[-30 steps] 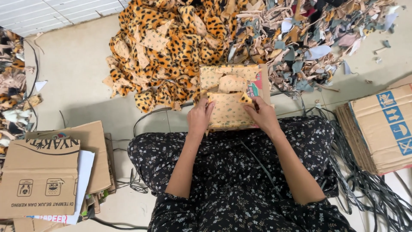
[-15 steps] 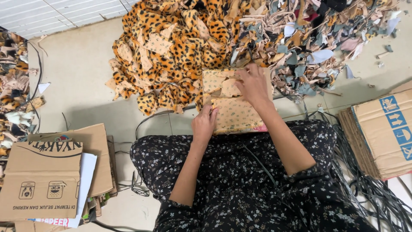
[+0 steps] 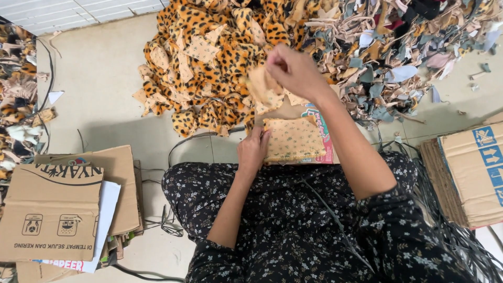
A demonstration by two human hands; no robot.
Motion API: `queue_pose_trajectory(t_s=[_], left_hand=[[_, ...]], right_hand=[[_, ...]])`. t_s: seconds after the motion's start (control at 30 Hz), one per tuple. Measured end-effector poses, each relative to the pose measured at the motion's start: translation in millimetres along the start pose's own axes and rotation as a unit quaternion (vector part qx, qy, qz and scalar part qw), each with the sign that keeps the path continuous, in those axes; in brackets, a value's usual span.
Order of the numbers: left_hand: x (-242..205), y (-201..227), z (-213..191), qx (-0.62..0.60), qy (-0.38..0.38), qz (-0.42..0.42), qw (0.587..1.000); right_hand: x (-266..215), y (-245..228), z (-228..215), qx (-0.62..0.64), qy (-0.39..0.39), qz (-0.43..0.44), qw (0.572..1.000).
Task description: The person sorts through and separates small leopard-print fabric scraps from a large pile on the floor, placing them into a small cardboard box and occasionally using shears to trim them.
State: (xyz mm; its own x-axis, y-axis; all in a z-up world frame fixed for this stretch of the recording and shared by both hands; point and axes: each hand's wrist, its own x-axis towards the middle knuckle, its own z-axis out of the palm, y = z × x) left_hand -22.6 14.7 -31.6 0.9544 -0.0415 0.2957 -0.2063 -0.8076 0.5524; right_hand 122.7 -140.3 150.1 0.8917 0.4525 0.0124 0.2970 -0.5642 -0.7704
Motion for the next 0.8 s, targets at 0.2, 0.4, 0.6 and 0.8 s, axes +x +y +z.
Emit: queue_pose_trajectory(t_s=[0.2,0.4,0.6,0.8], left_hand=[[13.4,-9.2,7.2,-0.032,-0.066,-0.051,0.996],[12.6,-3.5,-23.1,-0.105,-0.101,-0.137,0.980],[12.4,2.6,-29.3,-0.144,-0.132,-0.162,0.967],[13.3,0.8,-22.7,-0.130,-0.137,-0.158,0.969]], right_hand=[[25.2,-15.5,-0.6,0.076,0.075,-0.045,0.993],[-68.7,60.9,-2.2,-0.060,0.075,0.097,0.991],[-155.9,144.4,52.1,-0.122,0.024,0.286,0.950],[-171.3,152.3,74.9,-0.094,0.052,0.280,0.954]])
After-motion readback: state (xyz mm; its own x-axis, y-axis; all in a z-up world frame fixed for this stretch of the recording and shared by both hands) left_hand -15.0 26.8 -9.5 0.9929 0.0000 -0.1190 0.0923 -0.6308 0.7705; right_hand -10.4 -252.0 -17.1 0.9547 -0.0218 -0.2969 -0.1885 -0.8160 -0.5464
